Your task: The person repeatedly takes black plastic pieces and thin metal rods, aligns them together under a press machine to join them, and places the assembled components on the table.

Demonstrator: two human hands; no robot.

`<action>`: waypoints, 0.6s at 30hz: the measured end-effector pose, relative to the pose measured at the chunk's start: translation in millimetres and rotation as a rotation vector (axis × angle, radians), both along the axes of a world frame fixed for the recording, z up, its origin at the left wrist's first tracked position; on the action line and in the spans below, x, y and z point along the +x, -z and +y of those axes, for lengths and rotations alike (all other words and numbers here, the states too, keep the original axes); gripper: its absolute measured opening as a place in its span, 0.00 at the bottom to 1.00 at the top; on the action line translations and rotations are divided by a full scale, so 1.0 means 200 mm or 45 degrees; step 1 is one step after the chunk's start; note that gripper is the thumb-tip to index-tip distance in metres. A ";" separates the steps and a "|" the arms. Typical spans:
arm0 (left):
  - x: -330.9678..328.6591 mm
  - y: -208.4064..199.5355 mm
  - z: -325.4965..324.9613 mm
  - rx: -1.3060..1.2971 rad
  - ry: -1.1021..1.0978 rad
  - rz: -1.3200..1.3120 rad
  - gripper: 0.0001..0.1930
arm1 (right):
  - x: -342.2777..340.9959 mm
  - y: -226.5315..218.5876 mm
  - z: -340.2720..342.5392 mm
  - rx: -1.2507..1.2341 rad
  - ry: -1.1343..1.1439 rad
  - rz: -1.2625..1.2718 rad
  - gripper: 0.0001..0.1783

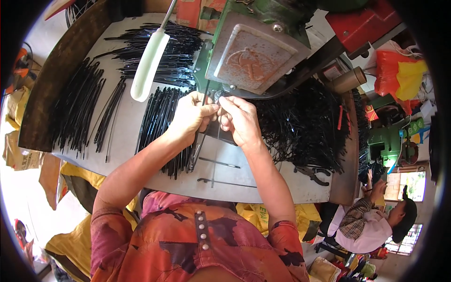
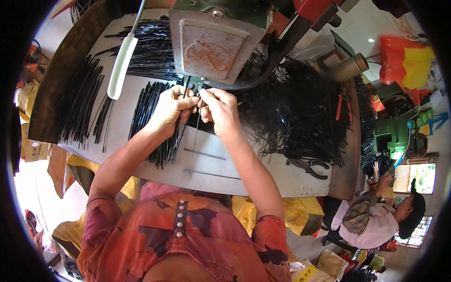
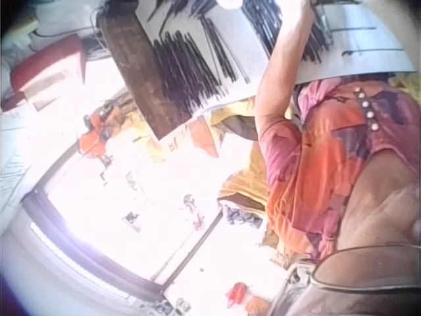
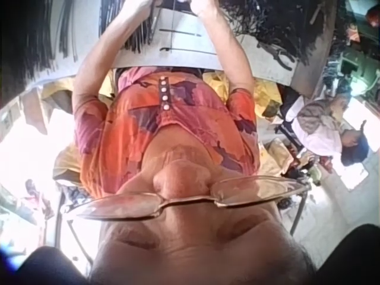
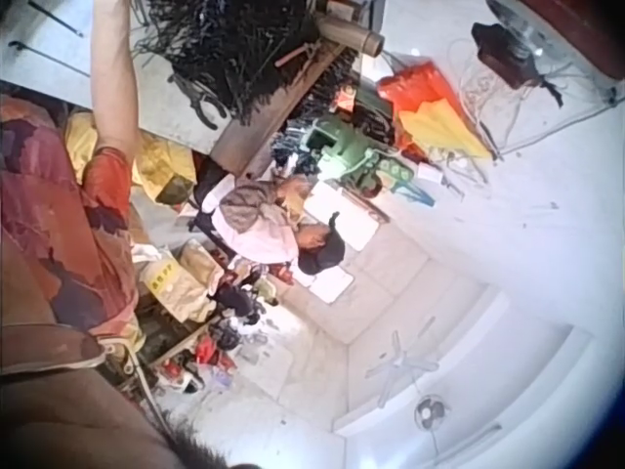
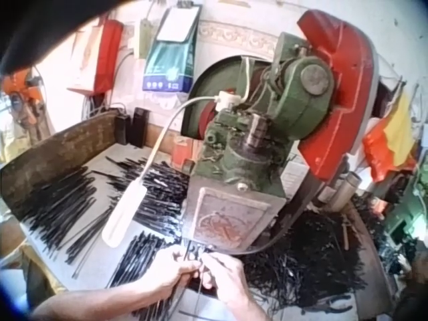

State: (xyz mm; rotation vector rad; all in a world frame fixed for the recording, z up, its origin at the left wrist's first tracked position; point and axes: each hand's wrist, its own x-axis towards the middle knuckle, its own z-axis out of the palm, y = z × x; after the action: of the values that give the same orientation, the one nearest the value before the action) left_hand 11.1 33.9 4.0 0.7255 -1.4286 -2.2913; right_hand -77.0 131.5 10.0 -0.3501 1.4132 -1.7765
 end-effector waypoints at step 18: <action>0.01 -0.05 -0.05 -0.154 0.113 -0.082 0.07 | -0.11 -0.17 0.45 1.064 -0.690 1.891 0.07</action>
State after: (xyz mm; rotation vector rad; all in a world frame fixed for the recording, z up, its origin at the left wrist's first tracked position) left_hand 13.5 23.8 13.3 0.7190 -1.6434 -2.2417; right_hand -99.5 221.5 44.1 -1.5486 2.4706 -0.1483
